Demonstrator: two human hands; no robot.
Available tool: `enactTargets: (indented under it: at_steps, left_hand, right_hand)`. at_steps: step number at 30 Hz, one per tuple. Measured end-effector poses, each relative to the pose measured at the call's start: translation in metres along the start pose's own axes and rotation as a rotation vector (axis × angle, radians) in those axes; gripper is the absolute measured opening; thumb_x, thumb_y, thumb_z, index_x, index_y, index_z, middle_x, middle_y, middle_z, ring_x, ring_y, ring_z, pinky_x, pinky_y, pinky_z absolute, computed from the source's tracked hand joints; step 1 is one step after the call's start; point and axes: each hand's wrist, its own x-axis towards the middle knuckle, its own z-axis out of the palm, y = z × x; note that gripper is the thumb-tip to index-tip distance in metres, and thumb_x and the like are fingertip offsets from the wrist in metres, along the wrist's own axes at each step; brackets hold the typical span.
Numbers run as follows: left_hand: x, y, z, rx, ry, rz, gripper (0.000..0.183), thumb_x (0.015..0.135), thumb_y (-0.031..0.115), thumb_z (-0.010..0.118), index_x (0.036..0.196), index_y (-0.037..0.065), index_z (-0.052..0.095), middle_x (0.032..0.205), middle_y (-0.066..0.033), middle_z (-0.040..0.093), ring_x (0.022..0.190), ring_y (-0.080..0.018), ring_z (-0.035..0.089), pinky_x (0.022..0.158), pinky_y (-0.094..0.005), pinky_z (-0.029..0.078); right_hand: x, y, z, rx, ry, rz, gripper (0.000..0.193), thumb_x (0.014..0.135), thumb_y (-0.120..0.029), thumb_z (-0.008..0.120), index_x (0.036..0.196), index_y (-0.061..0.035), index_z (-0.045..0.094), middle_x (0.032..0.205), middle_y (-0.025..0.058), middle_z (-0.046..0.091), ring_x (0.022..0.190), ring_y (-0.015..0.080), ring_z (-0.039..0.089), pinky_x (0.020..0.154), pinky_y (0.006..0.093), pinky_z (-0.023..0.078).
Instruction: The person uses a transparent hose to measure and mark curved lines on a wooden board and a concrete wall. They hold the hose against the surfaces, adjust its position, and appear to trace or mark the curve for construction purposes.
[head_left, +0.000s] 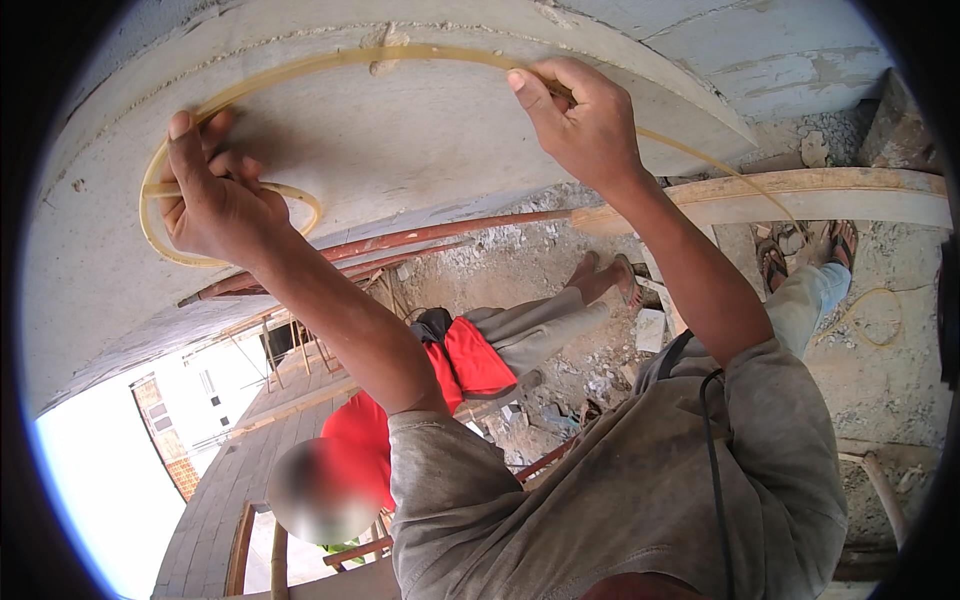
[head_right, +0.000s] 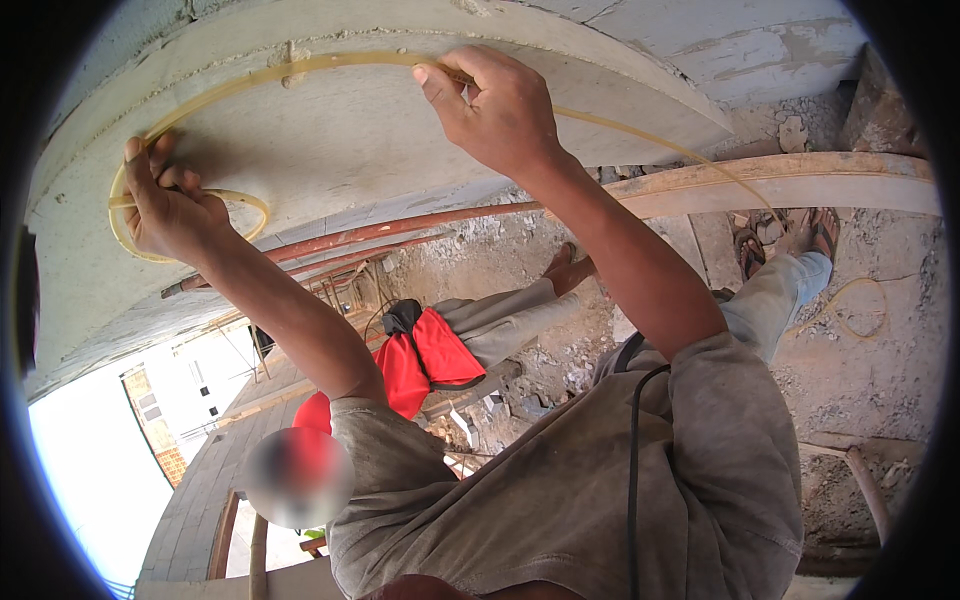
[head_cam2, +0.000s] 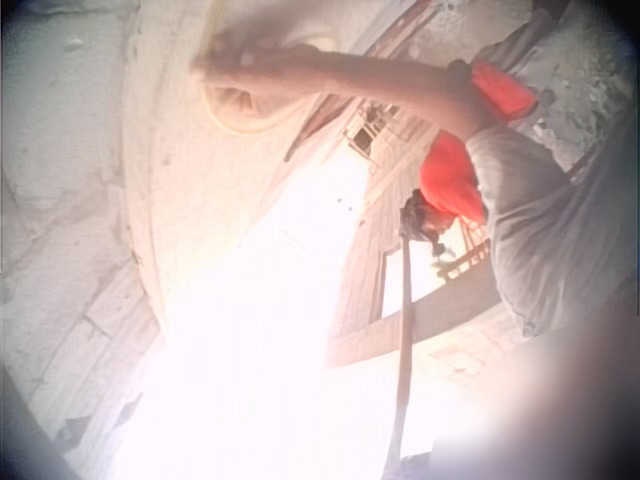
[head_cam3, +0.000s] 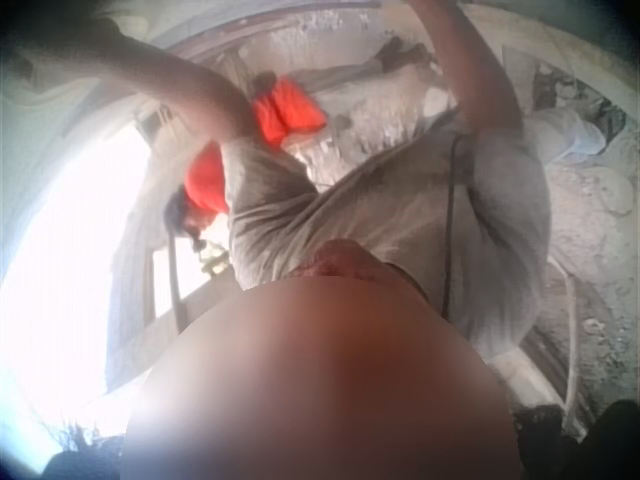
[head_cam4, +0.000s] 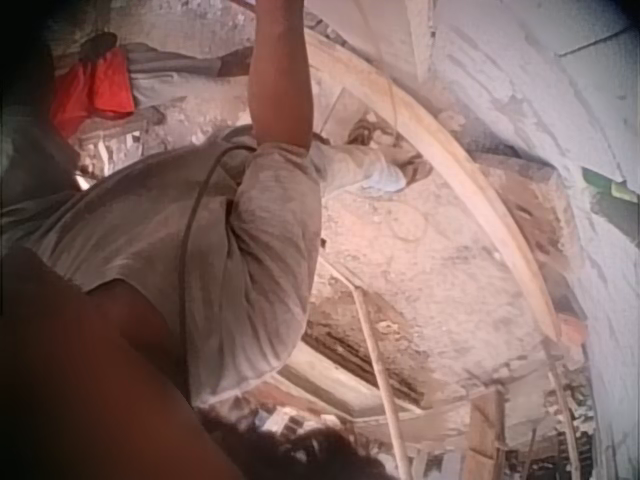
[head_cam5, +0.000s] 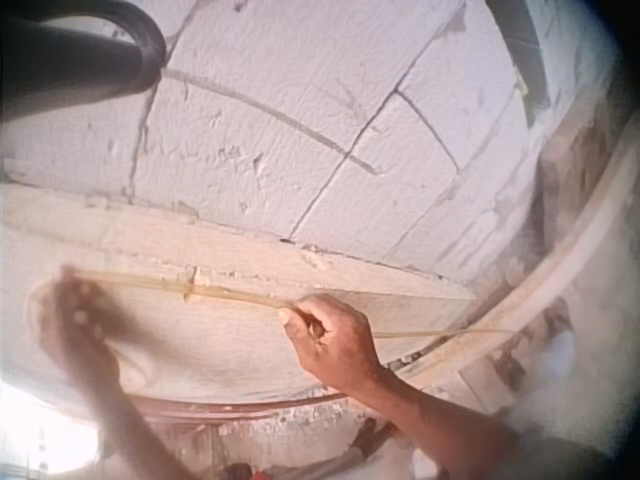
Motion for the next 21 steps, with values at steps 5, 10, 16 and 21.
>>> enactTargets:
  at_steps: [5, 10, 16, 21]
  left_hand:
    - [0.0003, 0.0004, 0.0002, -0.005, 0.005, -0.006, 0.018, 0.087, 0.016, 0.083, 0.081, 0.004, 0.070, 0.071, -0.0159, 0.074, 0.036, -0.0038, 0.045, 0.036, -0.0155, 0.033]
    - [-0.0004, 0.0010, 0.0009, 0.010, 0.016, -0.013, 0.018, 0.086, 0.016, 0.084, 0.082, 0.004, 0.071, 0.071, -0.0158, 0.074, 0.036, -0.0036, 0.046, 0.036, -0.0154, 0.033]
    - [0.0000, 0.0003, 0.0004, -0.001, 0.003, -0.014, 0.018, 0.086, 0.016, 0.084, 0.082, 0.005, 0.071, 0.071, -0.0160, 0.074, 0.036, -0.0033, 0.046, 0.036, -0.0148, 0.032]
    - [0.0006, -0.0008, -0.0008, -0.014, -0.030, 0.014, 0.017, 0.087, 0.016, 0.083, 0.081, 0.005, 0.071, 0.070, -0.0159, 0.074, 0.036, -0.0032, 0.046, 0.036, -0.0148, 0.032]
  right_hand:
    - [-0.0006, -0.0002, -0.0008, -0.007, -0.010, 0.019, 0.031, 0.098, -0.033, 0.073, 0.094, -0.0028, 0.072, 0.068, -0.0013, 0.055, 0.061, 0.0081, 0.045, 0.056, 0.0264, 0.041]
    - [-0.0001, -0.0004, -0.0006, -0.007, -0.003, 0.012, 0.031, 0.098, -0.034, 0.073, 0.094, -0.0030, 0.072, 0.068, -0.0011, 0.055, 0.060, 0.0083, 0.045, 0.056, 0.0266, 0.041]
    - [-0.0006, 0.0006, -0.0006, -0.013, -0.010, 0.025, 0.030, 0.098, -0.032, 0.073, 0.094, -0.0027, 0.072, 0.069, -0.0006, 0.057, 0.060, 0.0087, 0.045, 0.056, 0.0267, 0.041]
    - [-0.0007, 0.0013, -0.0012, -0.021, -0.005, 0.007, 0.027, 0.098, -0.029, 0.073, 0.093, -0.0024, 0.072, 0.069, -0.0002, 0.058, 0.060, 0.0086, 0.046, 0.056, 0.0266, 0.041]
